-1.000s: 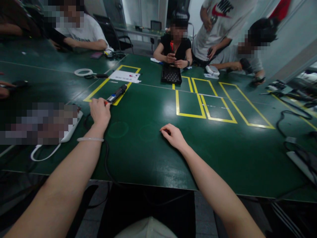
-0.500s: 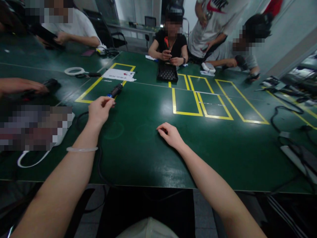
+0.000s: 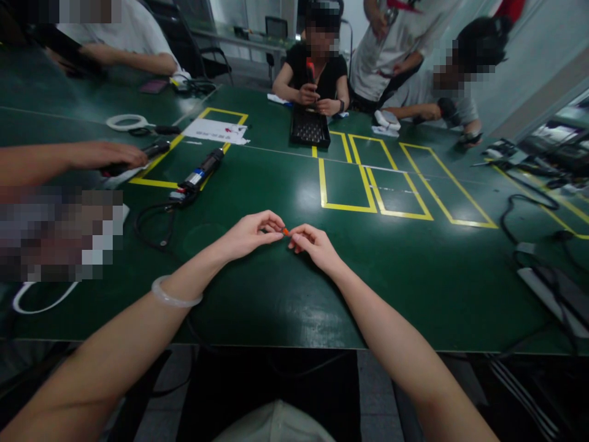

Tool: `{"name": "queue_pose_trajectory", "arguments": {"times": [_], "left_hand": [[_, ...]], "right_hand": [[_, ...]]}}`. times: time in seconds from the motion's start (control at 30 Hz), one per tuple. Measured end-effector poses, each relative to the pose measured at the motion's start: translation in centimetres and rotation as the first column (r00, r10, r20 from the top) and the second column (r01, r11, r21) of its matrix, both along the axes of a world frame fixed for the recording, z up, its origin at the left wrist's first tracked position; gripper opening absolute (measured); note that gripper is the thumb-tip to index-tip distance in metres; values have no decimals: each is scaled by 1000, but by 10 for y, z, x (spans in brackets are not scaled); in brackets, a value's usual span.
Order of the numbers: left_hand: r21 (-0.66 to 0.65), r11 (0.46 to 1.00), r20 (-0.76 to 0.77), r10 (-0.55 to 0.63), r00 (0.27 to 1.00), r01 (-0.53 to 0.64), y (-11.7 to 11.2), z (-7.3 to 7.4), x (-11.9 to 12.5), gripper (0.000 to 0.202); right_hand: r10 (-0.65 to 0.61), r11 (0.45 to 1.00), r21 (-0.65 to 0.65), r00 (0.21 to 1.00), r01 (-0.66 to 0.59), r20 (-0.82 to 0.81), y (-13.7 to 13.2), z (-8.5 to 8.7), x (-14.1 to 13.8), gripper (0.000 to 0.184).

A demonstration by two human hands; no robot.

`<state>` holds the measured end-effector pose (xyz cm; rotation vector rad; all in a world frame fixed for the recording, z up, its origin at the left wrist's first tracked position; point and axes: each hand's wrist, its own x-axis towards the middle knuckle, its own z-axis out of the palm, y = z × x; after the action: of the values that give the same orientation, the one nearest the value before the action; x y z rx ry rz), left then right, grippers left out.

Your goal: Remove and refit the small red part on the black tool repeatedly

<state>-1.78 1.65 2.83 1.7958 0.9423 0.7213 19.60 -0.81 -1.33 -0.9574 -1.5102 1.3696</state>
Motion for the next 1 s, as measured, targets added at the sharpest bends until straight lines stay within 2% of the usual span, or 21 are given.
{"name": "queue_pose_trajectory", "arguments": {"times": [0.1,0.2,0.3,0.43,0.6,0.73,0.9,1.0], "left_hand": [[168,986,-106,3,994,15,-3,0,3,23],[320,945,-192,1,981,62,-8,2,7,18],[383,919,-220,-5,975,91,-10,1,8,18],[361,932,-189,34,981,37,-7,-2,6,25],[296,955,-177,19,984,34,-3,-4,3,20],[292,956,-168,24,986,27,-3,-4,4,22],[251,966,-208,-13,978,66,-3,-3,3,28],[284,957,-246,20,969,53,1,-2,-2,33]], "right_hand": [[0,1000,-26,999,-1,-37,-1,-1,-2,38],[13,1000,-22,999,-14,-46,0,-3,-2,38],[15,1000,-2,999,-15,-43,0,-5,-1,36],[-4,997,79,999,7,-39,0,-5,-1,31],[-45,976,215,998,34,49,-1,-5,-1,27],[-75,975,216,991,50,107,-1,-5,-1,32],[-101,967,251,978,53,183,-2,-4,1,24],[-120,968,242,973,70,198,-2,-3,2,22]]}}
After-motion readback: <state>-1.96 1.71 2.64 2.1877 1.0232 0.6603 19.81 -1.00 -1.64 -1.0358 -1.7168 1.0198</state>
